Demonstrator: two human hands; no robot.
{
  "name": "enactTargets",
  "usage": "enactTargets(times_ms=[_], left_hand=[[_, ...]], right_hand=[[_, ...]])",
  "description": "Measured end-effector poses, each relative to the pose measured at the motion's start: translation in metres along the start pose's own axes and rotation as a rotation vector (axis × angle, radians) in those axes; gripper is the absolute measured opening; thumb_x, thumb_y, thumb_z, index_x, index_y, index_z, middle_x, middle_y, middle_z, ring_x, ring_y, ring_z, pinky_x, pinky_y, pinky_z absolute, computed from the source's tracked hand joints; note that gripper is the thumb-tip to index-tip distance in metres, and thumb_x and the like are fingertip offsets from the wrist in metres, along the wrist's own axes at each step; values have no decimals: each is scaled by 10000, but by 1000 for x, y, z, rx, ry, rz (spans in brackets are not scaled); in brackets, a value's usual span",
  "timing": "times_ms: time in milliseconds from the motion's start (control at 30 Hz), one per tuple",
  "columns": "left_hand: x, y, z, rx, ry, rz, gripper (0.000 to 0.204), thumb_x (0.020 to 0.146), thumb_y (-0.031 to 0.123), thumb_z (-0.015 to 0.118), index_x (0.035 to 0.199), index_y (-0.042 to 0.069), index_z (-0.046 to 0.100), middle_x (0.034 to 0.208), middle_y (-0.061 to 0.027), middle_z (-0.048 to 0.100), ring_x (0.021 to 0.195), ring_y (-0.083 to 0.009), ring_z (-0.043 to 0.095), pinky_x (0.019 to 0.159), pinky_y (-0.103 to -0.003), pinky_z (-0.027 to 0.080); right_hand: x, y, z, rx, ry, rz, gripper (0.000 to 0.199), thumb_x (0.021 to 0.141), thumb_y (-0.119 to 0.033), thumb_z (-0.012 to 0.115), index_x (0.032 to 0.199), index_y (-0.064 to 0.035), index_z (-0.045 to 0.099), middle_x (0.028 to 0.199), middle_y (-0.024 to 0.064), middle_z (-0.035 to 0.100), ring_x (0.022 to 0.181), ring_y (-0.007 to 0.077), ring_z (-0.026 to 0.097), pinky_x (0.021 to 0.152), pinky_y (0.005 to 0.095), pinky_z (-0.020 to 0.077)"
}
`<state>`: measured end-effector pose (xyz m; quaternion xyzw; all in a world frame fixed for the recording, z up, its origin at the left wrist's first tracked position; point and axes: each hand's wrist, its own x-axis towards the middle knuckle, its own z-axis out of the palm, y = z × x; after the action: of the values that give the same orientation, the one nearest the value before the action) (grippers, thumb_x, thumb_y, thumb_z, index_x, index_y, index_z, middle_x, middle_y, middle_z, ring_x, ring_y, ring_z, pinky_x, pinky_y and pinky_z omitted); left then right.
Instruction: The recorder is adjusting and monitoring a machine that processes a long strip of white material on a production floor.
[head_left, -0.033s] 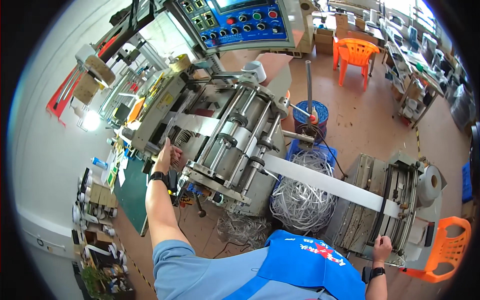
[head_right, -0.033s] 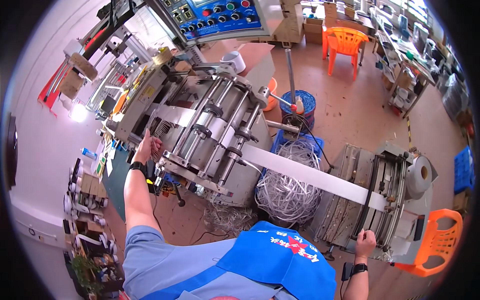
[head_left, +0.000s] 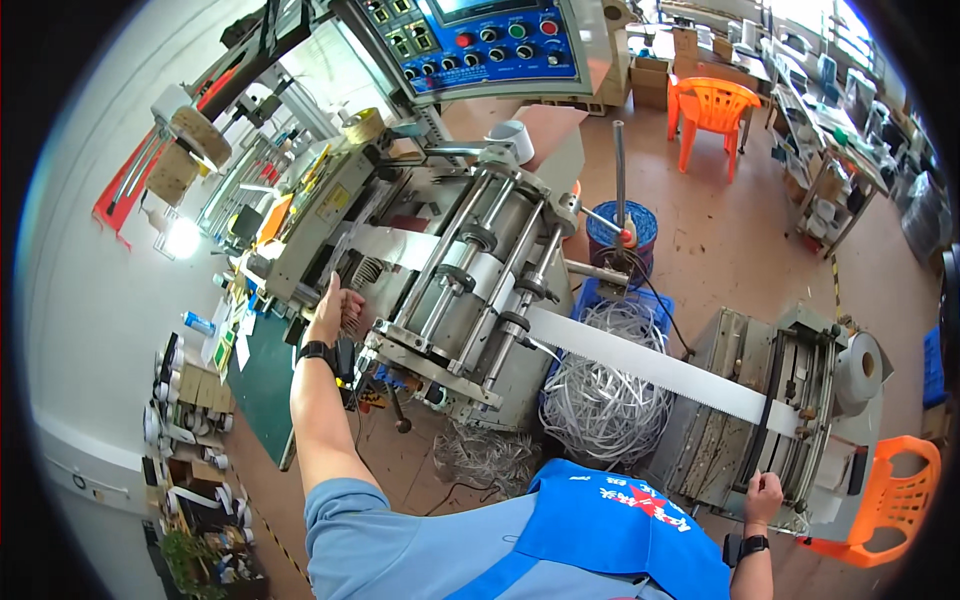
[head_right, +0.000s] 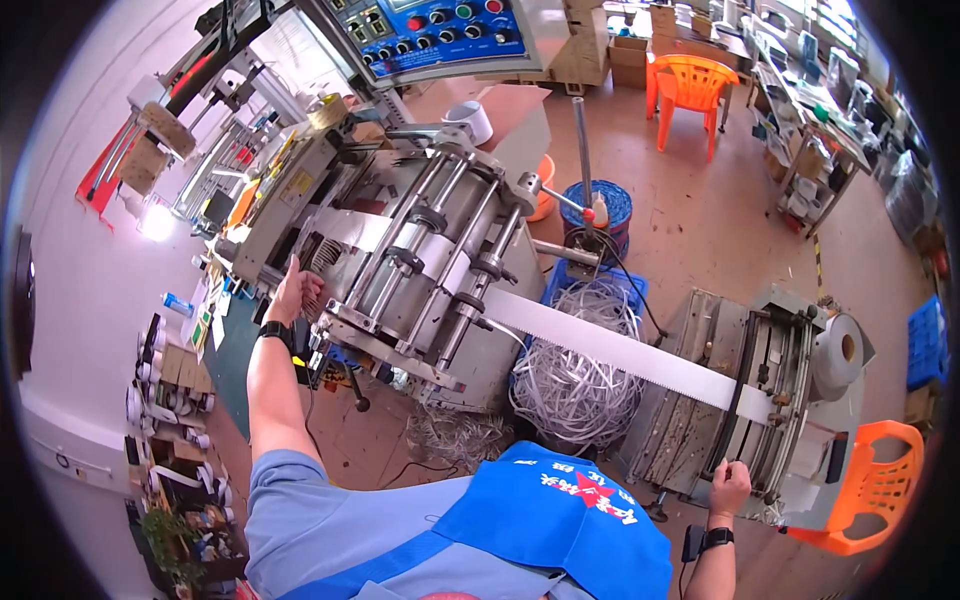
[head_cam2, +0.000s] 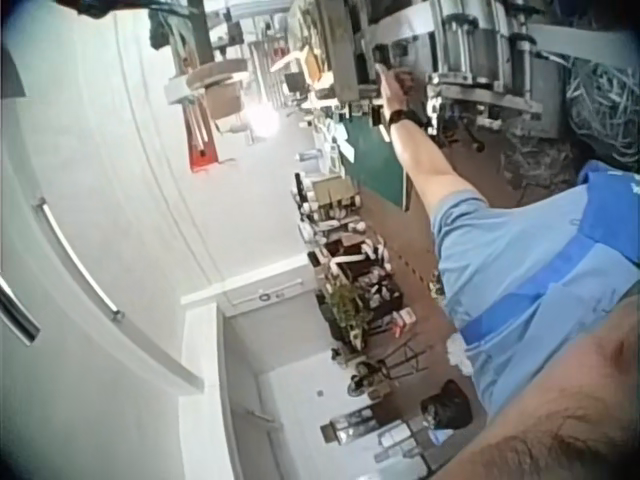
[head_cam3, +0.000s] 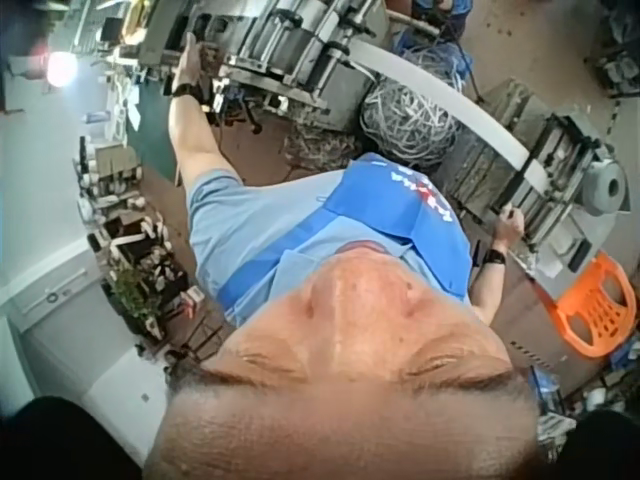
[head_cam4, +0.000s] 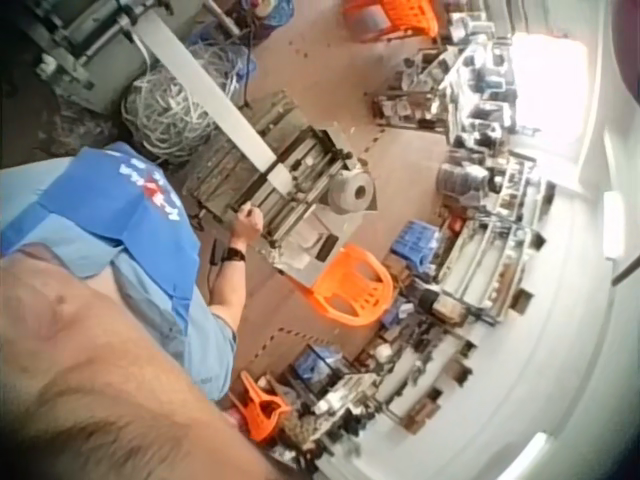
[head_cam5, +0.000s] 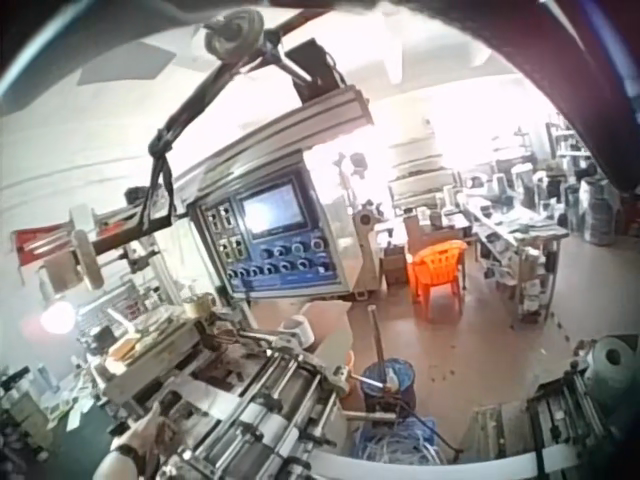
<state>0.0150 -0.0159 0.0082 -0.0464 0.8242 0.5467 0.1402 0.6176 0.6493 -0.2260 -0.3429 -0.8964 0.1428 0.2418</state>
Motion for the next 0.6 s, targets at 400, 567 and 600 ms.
enactTargets(times_ms=[400,567,600], left_hand=[[3,-6,-1,2,85,-71,598,946,579,490,959,12,681,825,-35,648,752,-159,573,732,-313,456],[8,-11,-4,73,116,-34,552,948,532,528,1063,14,679,906,-42,651,816,-161,562,782,-324,454],[8,-11,-4,80,116,-42,551,951,529,525,1076,15,677,916,-42,652,826,-161,564,791,-322,454]], right_hand=[[-2,1,0,6,-48,62,295,899,-193,612,691,-35,475,656,134,481,604,312,500,575,413,411],[-2,1,1,19,-47,58,304,913,-210,601,701,-25,486,655,142,475,596,303,491,571,404,405],[-2,1,1,21,-49,62,303,913,-209,602,702,-24,486,655,143,475,596,303,492,572,403,405]])
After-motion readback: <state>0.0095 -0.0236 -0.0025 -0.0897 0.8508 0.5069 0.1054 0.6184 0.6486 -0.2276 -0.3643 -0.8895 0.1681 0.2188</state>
